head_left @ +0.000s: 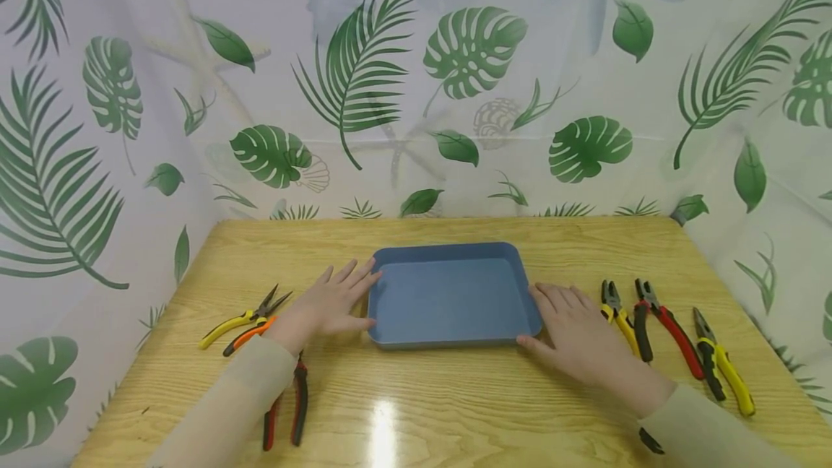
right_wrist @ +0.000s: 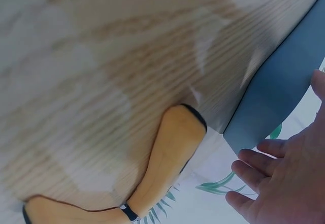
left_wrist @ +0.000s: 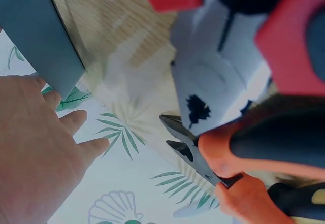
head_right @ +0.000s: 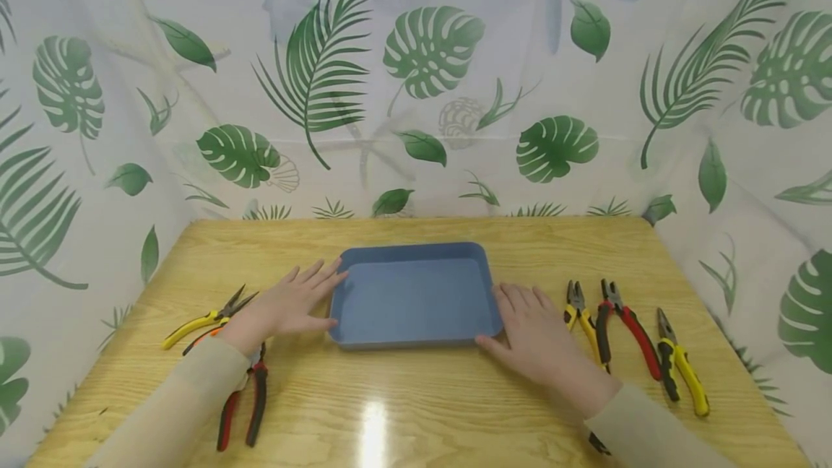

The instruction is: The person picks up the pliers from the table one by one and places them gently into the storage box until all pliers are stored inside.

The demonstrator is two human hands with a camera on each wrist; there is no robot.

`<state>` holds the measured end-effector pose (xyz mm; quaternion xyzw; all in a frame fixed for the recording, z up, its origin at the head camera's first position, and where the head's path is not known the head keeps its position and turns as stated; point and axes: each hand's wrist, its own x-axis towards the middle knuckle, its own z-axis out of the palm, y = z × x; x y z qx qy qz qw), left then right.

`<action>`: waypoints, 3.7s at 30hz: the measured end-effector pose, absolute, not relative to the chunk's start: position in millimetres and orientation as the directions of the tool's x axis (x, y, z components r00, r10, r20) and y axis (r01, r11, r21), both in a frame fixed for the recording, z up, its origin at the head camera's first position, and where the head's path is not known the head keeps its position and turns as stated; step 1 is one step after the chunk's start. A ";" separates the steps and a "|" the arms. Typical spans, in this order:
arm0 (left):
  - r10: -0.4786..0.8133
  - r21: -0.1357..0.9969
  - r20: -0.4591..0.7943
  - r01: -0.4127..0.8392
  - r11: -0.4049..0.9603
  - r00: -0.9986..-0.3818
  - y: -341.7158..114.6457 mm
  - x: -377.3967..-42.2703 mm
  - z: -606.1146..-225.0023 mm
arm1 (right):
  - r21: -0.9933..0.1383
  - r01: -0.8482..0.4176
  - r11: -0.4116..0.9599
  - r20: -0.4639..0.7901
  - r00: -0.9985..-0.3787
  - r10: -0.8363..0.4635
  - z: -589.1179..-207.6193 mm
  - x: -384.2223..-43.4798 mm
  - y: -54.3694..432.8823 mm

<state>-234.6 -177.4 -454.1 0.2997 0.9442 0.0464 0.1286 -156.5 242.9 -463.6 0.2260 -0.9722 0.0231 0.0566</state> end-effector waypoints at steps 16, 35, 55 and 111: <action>0.576 0.175 -0.218 0.549 0.817 -0.788 -183.9 -230.7 -452.4 | -0.011 -0.475 0.880 0.179 -0.866 -0.466 -466.6 -152.6 241.8; 0.584 0.195 -0.195 0.553 0.810 -0.788 -186.0 -231.9 -451.4 | -0.010 -0.460 0.888 0.196 -0.872 -0.449 -468.0 -163.7 243.7; 0.585 0.174 -0.178 0.560 0.810 -0.791 -186.8 -229.7 -449.7 | -0.041 -0.426 0.904 0.205 -0.889 -0.410 -468.8 -177.5 243.3; 0.504 0.079 -0.020 0.501 0.862 -0.863 -227.6 -208.8 -440.0 | 0.027 -0.421 0.907 0.309 -0.859 -0.408 -483.4 -187.8 241.9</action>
